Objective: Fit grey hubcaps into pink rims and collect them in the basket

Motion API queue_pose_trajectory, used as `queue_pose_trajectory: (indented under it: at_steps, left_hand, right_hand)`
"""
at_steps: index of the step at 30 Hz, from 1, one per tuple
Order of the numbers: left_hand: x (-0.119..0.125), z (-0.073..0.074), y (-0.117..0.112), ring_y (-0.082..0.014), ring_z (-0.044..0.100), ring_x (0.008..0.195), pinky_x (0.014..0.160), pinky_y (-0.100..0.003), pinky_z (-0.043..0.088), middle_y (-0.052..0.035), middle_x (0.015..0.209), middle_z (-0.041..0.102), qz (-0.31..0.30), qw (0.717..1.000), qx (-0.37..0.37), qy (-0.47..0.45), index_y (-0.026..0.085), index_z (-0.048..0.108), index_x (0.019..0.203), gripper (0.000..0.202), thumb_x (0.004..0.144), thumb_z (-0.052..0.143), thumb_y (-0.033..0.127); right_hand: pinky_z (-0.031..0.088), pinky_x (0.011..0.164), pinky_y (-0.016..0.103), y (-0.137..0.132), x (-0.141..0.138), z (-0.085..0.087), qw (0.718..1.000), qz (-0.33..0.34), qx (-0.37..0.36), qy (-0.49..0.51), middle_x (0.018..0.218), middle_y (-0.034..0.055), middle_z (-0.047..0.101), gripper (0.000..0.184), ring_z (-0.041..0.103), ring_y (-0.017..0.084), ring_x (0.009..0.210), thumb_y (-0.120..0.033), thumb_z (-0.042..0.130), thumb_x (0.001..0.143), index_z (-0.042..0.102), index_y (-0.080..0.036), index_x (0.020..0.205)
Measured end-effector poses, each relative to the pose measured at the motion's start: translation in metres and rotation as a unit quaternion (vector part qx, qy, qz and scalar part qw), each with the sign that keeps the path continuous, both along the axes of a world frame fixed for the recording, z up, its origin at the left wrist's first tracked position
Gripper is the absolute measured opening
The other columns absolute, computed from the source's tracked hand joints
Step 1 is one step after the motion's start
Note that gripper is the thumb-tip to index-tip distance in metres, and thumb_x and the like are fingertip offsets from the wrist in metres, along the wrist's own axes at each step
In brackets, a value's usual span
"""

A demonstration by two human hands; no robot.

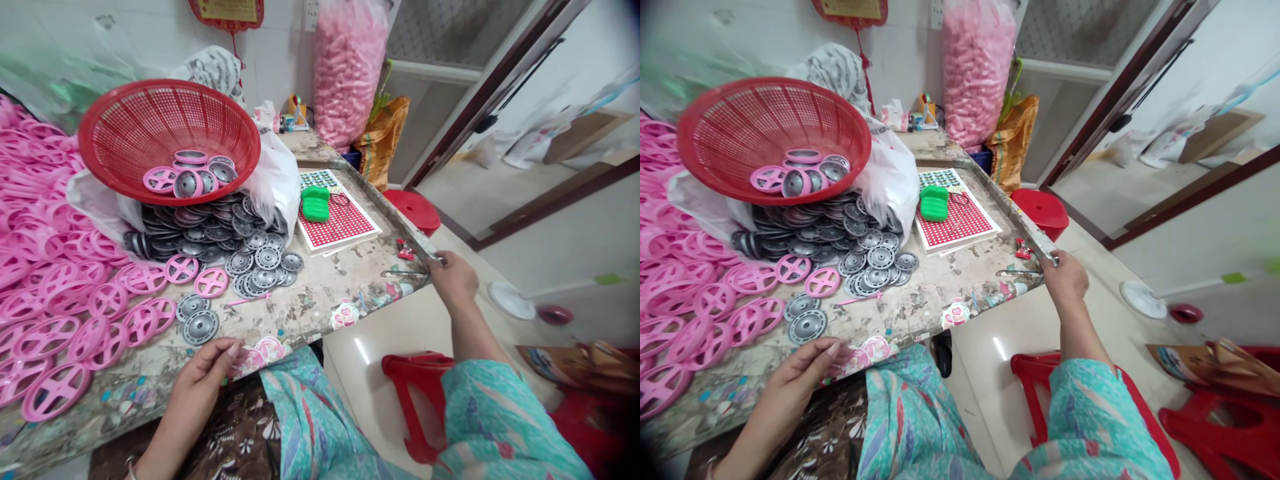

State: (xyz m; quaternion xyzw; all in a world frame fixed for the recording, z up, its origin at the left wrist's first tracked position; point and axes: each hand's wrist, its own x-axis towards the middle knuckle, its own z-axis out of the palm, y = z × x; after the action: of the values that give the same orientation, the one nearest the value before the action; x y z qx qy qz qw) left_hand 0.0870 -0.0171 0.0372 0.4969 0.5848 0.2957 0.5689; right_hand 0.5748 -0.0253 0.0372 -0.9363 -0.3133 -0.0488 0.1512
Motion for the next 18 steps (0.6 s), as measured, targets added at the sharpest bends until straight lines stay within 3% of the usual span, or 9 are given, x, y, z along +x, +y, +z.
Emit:
queue_pose_trajectory:
  at_steps: [3, 7, 13, 18]
  left_hand:
    - [-0.002, -0.003, 0.001, -0.0208, 0.062, 0.078, 0.074, -0.030, 0.048, -0.0031, 0.081, 0.069, 0.000, 1.000, -0.007, -0.009, 0.020, 0.067, 0.087, 0.034, 0.071, 0.066, 0.050]
    - [-0.002, -0.006, 0.001, -0.0204, 0.062, 0.079, 0.075, -0.029, 0.048, -0.0025, 0.081, 0.069, -0.003, 1.000, -0.009, -0.011, 0.020, 0.065, 0.088, 0.032, 0.073, 0.065, 0.049]
    - [-0.004, -0.009, 0.001, -0.0212, 0.063, 0.081, 0.073, -0.030, 0.049, -0.0038, 0.083, 0.070, -0.012, 1.000, -0.012, -0.021, 0.019, 0.064, 0.089, 0.034, 0.075, 0.062, 0.050]
    - [-0.004, -0.010, 0.001, -0.0209, 0.063, 0.080, 0.073, -0.031, 0.049, -0.0039, 0.083, 0.069, -0.010, 1.000, -0.010, -0.028, 0.019, 0.063, 0.089, 0.035, 0.075, 0.062, 0.051]
  right_hand:
    - [0.040, 0.070, 0.037, -0.001, -0.004, -0.007, 0.999, 0.005, 0.014, -0.046, 0.099, 0.0151, 0.062, 0.039, 0.055, 0.028, 0.088, -0.036, 0.049, 0.081, 0.065, -0.016, 0.111]
    - [0.038, 0.078, 0.039, 0.006, -0.020, -0.003, 0.988, 0.031, 0.025, -0.150, 0.102, 0.0163, 0.060, 0.038, 0.052, 0.029, 0.095, -0.037, 0.043, 0.086, 0.065, -0.015, 0.107]
    - [0.042, 0.074, 0.040, 0.036, -0.034, 0.004, 0.985, 0.057, -0.125, -0.108, 0.098, 0.0206, 0.064, 0.055, 0.059, 0.032, 0.092, -0.050, 0.032, 0.091, 0.067, -0.011, 0.104]
    - [0.044, 0.076, 0.037, 0.055, -0.035, -0.004, 0.982, 0.075, -0.152, -0.083, 0.107, 0.0206, 0.063, 0.046, 0.060, 0.031, 0.098, -0.039, 0.036, 0.090, 0.068, -0.010, 0.107]
